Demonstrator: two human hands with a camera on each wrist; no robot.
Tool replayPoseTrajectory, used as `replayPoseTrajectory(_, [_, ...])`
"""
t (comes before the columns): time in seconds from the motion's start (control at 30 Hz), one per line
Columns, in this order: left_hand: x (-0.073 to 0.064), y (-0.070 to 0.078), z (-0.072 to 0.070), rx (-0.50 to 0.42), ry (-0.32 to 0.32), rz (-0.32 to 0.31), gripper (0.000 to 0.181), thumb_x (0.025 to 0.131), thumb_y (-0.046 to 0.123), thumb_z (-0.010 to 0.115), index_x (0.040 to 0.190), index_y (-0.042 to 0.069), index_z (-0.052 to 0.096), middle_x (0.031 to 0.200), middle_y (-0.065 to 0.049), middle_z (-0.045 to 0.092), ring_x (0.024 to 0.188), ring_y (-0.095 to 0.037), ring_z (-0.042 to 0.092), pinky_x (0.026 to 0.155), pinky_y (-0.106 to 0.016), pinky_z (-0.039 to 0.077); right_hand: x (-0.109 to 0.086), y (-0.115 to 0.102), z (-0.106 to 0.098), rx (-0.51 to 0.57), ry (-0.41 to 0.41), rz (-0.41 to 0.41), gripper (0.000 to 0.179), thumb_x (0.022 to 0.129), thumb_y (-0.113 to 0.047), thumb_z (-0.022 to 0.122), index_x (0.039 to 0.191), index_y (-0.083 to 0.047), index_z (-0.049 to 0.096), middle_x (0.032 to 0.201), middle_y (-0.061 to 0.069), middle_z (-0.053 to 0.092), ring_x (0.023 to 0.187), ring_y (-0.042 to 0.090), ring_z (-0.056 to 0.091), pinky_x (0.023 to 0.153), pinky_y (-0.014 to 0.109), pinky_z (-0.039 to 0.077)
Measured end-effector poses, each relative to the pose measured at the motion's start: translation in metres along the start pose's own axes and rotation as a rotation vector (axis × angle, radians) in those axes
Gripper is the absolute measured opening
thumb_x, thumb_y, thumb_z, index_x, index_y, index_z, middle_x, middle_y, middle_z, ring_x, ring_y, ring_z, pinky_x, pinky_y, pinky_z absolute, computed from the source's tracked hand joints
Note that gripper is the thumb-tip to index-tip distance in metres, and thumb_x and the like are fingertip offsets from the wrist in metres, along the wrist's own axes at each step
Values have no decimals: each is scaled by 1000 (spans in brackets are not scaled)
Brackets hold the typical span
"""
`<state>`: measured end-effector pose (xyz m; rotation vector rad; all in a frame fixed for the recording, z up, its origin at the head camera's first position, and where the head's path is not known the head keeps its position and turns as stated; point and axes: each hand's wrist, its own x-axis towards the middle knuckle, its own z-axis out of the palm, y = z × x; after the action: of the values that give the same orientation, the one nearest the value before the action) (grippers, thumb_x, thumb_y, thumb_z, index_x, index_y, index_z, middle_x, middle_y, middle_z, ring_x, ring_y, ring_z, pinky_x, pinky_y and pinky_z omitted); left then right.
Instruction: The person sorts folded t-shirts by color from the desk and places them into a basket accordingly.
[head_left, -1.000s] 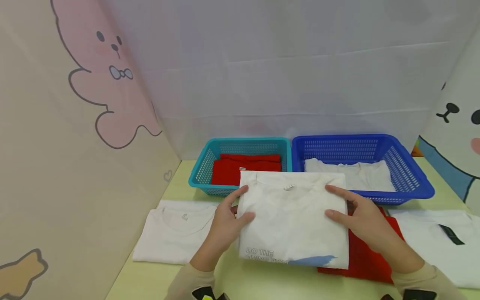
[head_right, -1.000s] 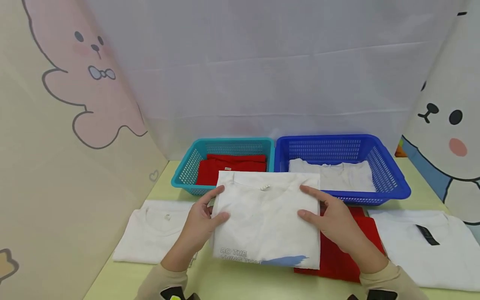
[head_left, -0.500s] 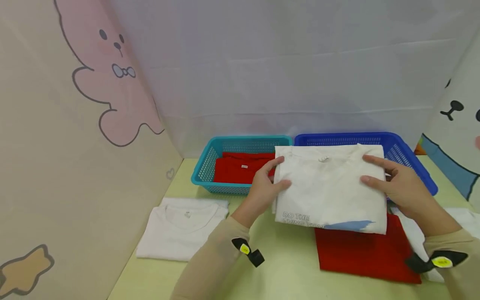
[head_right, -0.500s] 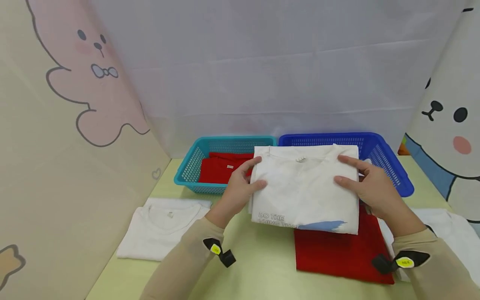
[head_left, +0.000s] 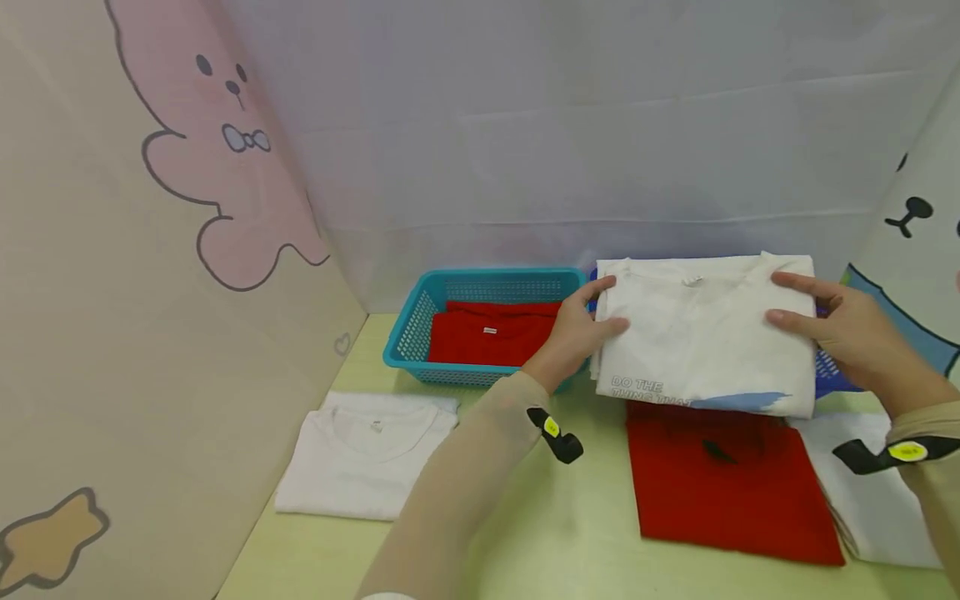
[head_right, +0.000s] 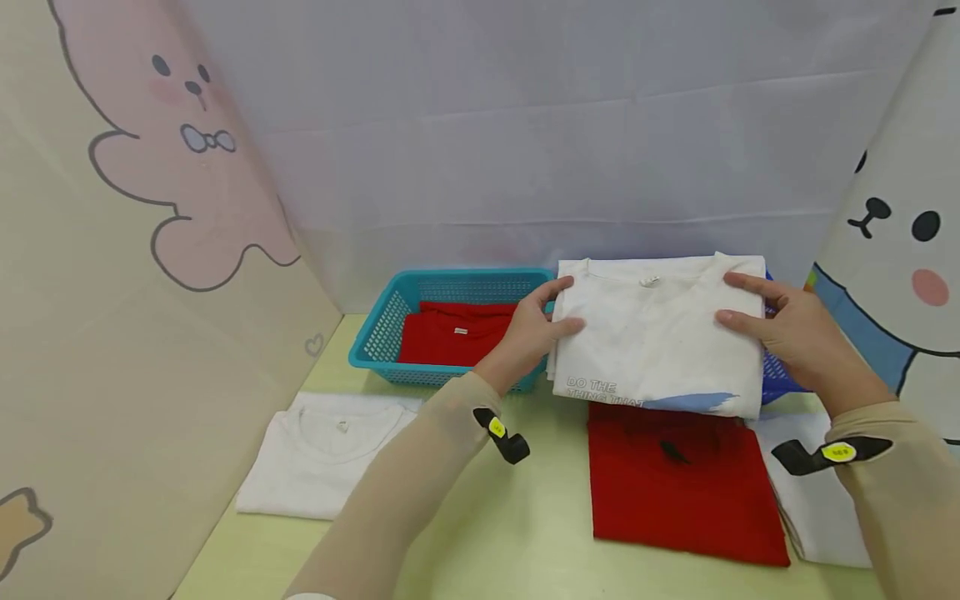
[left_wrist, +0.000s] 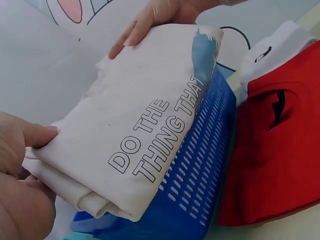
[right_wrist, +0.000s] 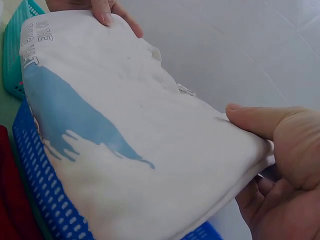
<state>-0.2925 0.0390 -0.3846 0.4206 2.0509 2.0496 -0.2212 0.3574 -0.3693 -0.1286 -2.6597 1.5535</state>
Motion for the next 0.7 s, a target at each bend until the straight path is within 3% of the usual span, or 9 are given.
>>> replayPoseTrajectory(0.07, [9,0,6,8,13,-4,63,82,1,74,132,34,55,119,5,51,87,-16,65,69,-34,58,8,2,-6,-25,7,3,76,88,-45,66,152,-32,29,154,27,13,93,3,52,67,21,56])
replayPoseTrajectory(0.17, [23,-1,14,25,41,-8,62,81,2,75,129,37,57,115,2,55,85,-16,66,68,-36,58,19,3,-15,-76,19,15,79,85,-51,65,152,-31,27,156,27,9,109,28,51,66,24,56])
replayPoseTrajectory(0.27, [35,-1,19,45,69,-2,63,80,3,76,128,39,58,113,1,57,84,-15,66,68,-35,58,32,4,-24,-119,9,26,83,83,-57,64,153,-32,25,157,26,3,120,53,35,67,31,58])
replayPoseTrajectory(0.5, [54,-4,28,69,111,17,64,79,0,77,127,38,59,115,2,59,85,-13,65,67,-34,58,53,6,-32,-202,20,10,80,86,-56,63,153,-30,26,157,26,7,120,56,33,70,44,56])
replayPoseTrajectory(0.7, [55,-15,32,152,152,-2,63,79,2,77,129,37,58,123,3,56,87,-12,63,73,-33,57,56,15,-27,-209,-32,30,85,82,-60,64,152,-31,26,155,30,9,132,57,20,93,67,34])
